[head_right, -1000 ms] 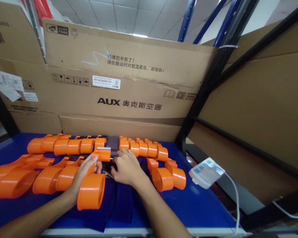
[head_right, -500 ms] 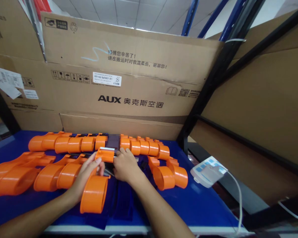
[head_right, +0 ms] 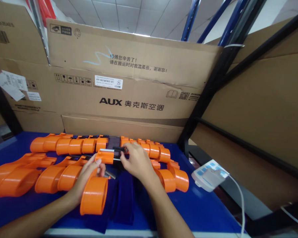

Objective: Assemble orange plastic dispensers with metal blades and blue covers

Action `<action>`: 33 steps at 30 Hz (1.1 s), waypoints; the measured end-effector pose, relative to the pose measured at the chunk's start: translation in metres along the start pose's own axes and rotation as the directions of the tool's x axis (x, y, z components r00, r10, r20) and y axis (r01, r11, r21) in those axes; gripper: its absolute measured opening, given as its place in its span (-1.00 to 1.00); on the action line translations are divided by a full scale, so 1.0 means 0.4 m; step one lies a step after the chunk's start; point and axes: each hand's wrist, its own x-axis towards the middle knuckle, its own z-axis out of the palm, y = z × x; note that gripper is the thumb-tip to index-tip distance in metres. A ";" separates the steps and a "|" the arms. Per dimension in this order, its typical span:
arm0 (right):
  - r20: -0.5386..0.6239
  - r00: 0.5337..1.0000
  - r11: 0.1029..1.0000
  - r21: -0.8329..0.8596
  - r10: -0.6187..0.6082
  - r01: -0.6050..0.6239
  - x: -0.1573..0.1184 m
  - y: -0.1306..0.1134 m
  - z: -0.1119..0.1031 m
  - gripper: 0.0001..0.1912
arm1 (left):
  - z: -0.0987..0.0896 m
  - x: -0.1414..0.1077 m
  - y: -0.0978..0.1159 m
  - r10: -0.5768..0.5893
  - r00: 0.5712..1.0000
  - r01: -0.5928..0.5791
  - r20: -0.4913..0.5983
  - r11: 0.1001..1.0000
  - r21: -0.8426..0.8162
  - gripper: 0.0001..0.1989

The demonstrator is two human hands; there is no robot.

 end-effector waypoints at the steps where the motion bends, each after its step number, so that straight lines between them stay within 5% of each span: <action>1: -0.078 0.997 0.999 0.040 0.022 -0.018 -0.003 0.003 -0.006 -0.86 | -0.001 0.000 -0.003 -0.007 1.000 0.007 0.005 1.000 -0.014 -0.66; 5: -0.268 0.963 0.983 0.181 0.024 0.026 -0.015 -0.008 -0.027 -0.83 | -0.005 0.005 -0.010 -0.020 1.000 0.020 0.024 0.999 -0.029 -0.65; 12: -0.051 0.974 0.947 0.230 -0.220 0.226 -0.022 -0.040 -0.027 -0.82 | -0.007 0.009 -0.011 0.005 1.000 -0.006 0.028 1.000 0.005 -0.65; 25: -0.062 0.973 0.952 0.203 -0.221 0.229 -0.026 -0.051 -0.018 -0.82 | -0.004 0.007 -0.011 0.038 0.997 -0.040 0.061 0.998 0.046 -0.69; 33: -0.091 0.989 0.948 0.287 -0.116 0.137 -0.020 -0.041 -0.004 -0.80 | -0.005 0.007 -0.013 -0.017 0.999 0.018 0.029 0.999 -0.040 -0.70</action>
